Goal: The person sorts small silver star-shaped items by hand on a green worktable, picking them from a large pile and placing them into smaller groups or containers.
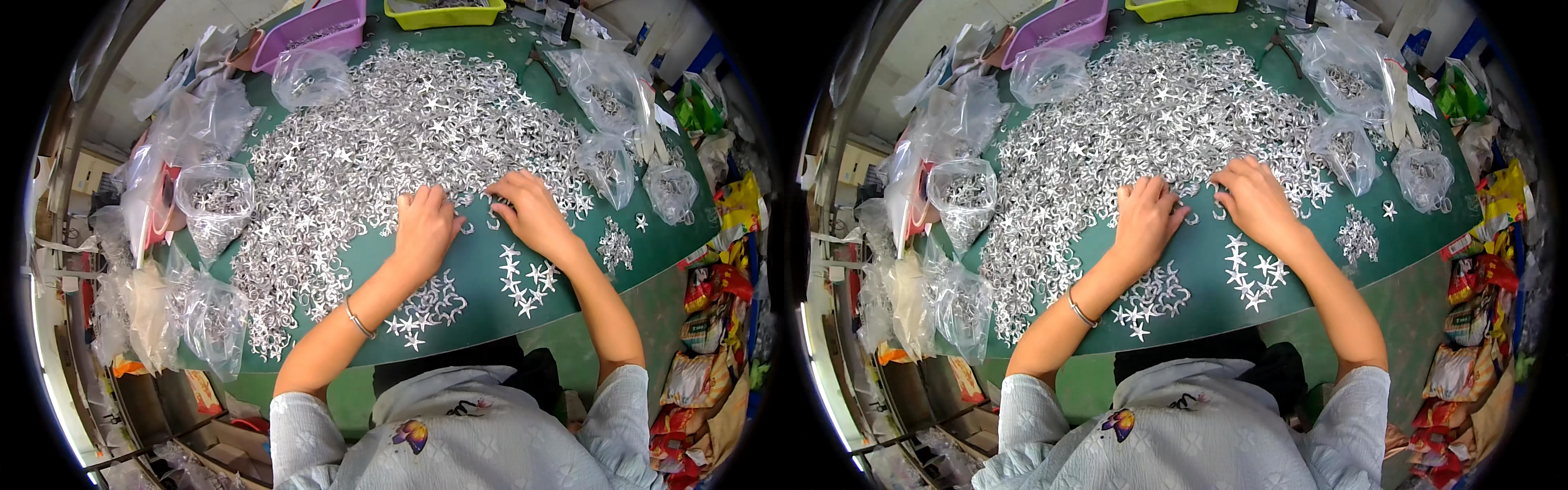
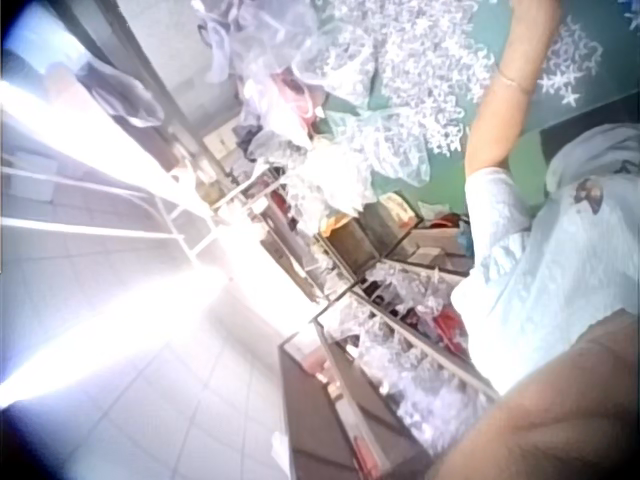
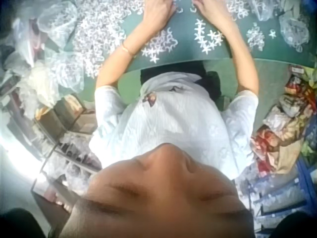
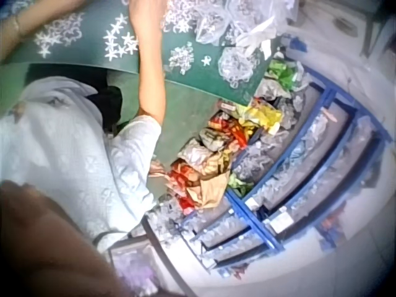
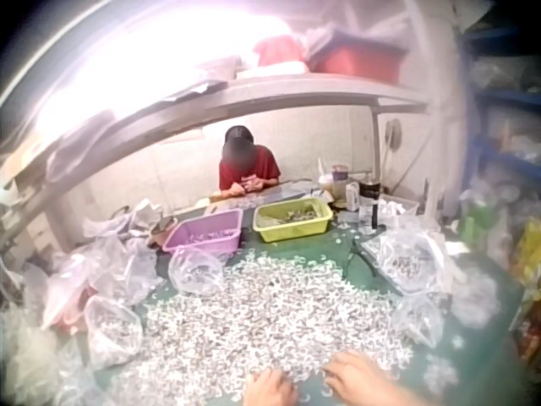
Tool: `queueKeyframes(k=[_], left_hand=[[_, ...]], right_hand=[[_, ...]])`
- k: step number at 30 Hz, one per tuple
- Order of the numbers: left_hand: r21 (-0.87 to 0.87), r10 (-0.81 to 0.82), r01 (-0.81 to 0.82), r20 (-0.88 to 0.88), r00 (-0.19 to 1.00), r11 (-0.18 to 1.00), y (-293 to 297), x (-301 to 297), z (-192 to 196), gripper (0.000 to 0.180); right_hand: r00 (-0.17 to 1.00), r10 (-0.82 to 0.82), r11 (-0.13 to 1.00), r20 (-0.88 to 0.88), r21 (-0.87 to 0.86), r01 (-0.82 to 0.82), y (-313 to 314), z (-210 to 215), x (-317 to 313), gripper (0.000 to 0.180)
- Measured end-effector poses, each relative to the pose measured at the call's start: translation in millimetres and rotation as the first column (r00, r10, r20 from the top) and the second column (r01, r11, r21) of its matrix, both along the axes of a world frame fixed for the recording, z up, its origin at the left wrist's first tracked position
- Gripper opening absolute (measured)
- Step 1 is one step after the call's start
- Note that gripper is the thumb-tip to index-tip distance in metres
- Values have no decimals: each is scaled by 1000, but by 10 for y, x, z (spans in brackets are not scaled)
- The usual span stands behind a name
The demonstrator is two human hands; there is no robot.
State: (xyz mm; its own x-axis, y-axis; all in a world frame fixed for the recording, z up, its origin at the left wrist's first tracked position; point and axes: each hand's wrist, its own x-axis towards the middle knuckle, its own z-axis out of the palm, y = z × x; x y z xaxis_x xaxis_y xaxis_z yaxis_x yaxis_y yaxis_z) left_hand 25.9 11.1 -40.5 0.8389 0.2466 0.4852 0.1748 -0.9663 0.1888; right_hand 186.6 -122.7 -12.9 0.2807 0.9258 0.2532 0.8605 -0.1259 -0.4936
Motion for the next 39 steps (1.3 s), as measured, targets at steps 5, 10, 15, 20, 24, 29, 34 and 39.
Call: queueKeyframes(k=[5,10,15,20,24,29,34,39], left_hand=[[91,49,-45,-40,998,995,-44,29,8,12],[67,30,-35,73,997,997,2,54,8,11],[-52,1,8,182,983,999,-130,36,195,10],[-7,-277,277,4,961,961,-614,-114,57,15],[-27,-314,314,-171,934,949,-711,-278,118,23],[-165,-185,168,-90,979,972,-490,-289,258,26],[-95,54,-55,-10,998,994,25,241,177,27],[-99,63,-61,17,998,993,234,519,0,26]], right_hand=[[1000,-15,995,-9,103,16,-126,62,-11,21],[980,-70,996,-187,44,80,-511,201,-33,22],[993,-74,985,-89,148,87,-424,88,84,23],[959,-120,977,256,204,67,176,-95,94,13],[943,-117,985,310,161,69,271,-187,192,6],[989,15,999,145,-45,-9,-238,315,150,7],[979,203,897,-11,-399,-190,-514,286,110,12],[999,20,922,41,-387,-3,-268,390,90,9]])
